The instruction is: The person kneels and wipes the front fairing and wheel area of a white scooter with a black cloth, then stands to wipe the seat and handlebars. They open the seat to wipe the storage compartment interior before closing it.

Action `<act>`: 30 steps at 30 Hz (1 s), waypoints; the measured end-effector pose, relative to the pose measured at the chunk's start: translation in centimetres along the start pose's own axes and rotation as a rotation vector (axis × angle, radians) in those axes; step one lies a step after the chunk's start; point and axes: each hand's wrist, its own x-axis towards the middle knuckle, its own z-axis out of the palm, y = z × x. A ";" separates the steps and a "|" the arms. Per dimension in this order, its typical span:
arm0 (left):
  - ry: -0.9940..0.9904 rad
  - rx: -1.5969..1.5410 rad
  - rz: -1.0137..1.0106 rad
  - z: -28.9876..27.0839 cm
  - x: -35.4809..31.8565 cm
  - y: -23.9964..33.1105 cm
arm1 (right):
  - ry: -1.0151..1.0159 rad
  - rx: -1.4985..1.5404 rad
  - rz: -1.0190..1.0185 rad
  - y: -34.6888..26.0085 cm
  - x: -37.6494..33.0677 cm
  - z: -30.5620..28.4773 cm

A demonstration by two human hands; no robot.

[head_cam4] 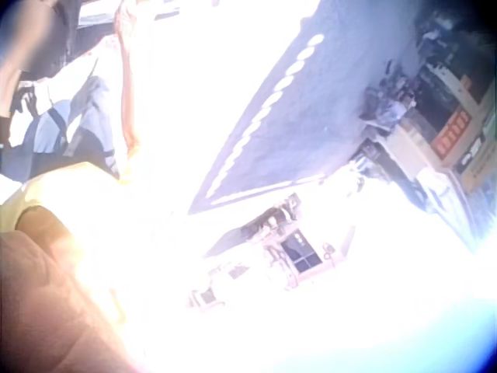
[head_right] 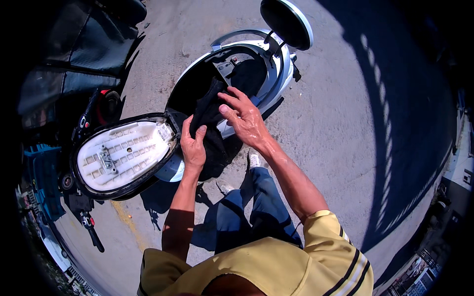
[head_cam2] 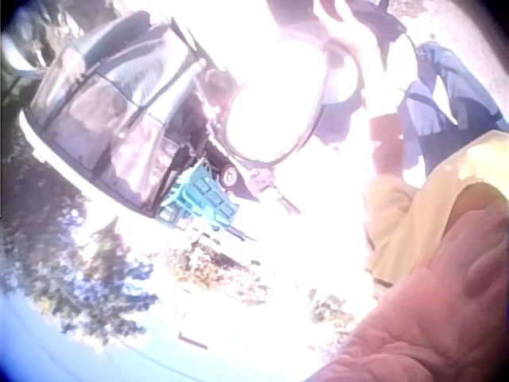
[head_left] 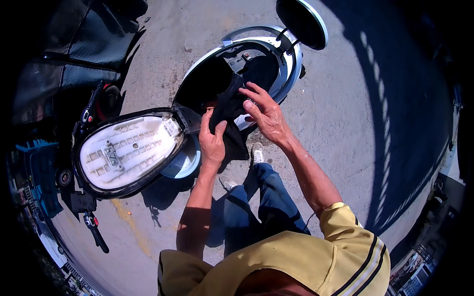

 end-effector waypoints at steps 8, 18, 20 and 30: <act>0.149 0.124 0.174 6.7 14.8 4.8 | 0.713 -0.754 -0.540 -2.3 15.6 -19.3; -0.244 0.532 0.331 21.5 13.4 -5.6 | 0.488 -1.075 -0.469 -3.8 20.3 -19.4; -0.266 0.579 0.442 19.0 14.2 -6.8 | 0.492 -1.078 -0.445 -4.5 20.4 -19.0; 0.386 0.453 0.173 17.7 25.8 -9.8 | 0.465 -1.058 -0.443 -5.1 20.5 -18.8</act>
